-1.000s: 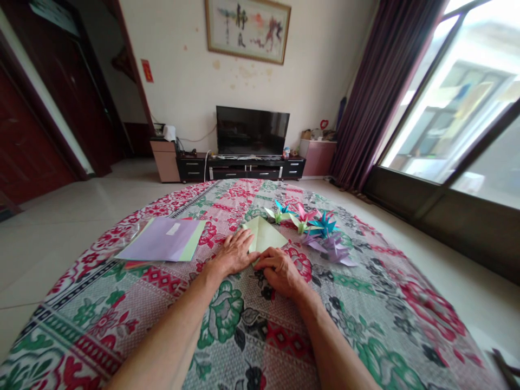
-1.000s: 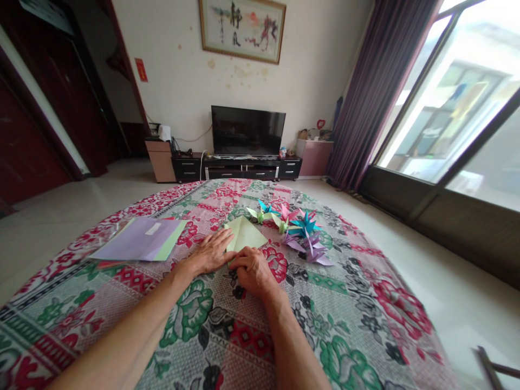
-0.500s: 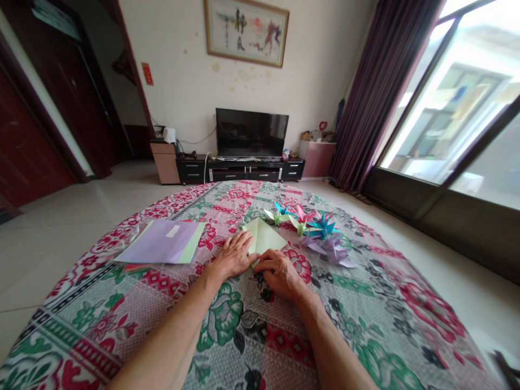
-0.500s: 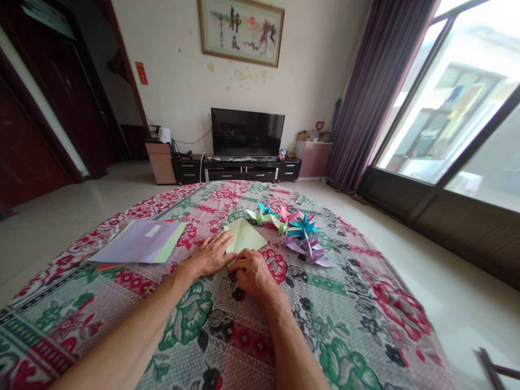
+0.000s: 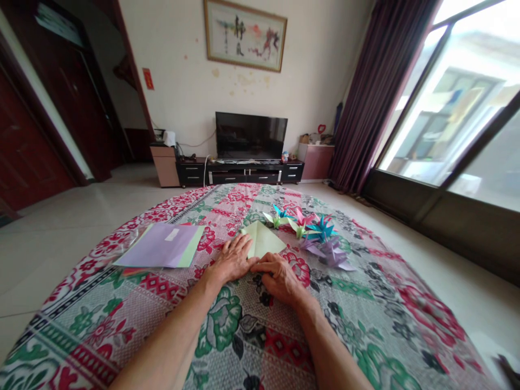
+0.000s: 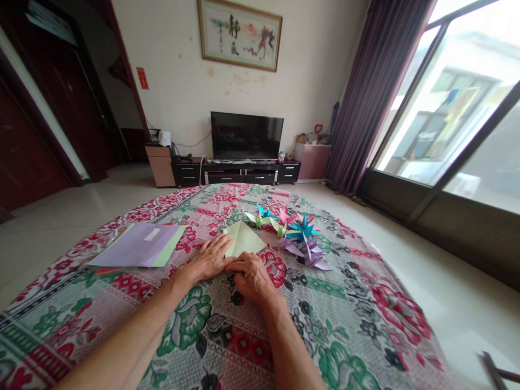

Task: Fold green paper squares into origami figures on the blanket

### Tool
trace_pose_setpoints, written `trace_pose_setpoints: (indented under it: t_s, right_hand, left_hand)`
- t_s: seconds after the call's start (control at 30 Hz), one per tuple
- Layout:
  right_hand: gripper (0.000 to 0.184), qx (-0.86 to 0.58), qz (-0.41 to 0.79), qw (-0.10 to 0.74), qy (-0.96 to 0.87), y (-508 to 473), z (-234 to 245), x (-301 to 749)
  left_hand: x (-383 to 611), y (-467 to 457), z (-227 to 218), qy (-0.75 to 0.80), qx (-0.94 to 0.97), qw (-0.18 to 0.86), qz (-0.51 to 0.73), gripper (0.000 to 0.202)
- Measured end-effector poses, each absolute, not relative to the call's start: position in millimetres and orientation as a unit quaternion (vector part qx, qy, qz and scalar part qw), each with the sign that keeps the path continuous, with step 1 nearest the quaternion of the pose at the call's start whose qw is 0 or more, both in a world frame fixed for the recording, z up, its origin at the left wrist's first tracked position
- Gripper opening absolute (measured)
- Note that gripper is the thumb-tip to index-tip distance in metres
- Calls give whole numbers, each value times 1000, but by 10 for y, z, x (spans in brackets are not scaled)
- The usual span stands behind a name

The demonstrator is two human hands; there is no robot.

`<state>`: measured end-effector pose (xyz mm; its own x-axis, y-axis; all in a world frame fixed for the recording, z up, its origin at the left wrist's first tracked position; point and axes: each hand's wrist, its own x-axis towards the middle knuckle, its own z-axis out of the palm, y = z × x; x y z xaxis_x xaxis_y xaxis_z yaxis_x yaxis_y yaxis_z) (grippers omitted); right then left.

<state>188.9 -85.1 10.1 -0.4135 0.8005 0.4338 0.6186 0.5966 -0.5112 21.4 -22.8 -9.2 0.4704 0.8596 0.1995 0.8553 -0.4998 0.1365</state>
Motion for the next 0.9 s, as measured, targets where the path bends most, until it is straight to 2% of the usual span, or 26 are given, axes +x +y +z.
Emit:
trace_pose_setpoints:
  t_s: [0.3, 0.57, 0.9]
  right_hand:
    - [40, -434, 123, 323, -832, -845, 62, 1877]
    - [38, -426, 115, 324, -837, -859, 84, 1868]
    - [37, -415, 139, 335, -834, -839, 52, 1873]
  left_hand:
    - [219, -184, -86, 498, 856, 21, 138, 53]
    - [323, -57, -95, 478, 853, -18, 206, 26]
    - [326, -109, -71, 494, 847, -25, 196, 34]
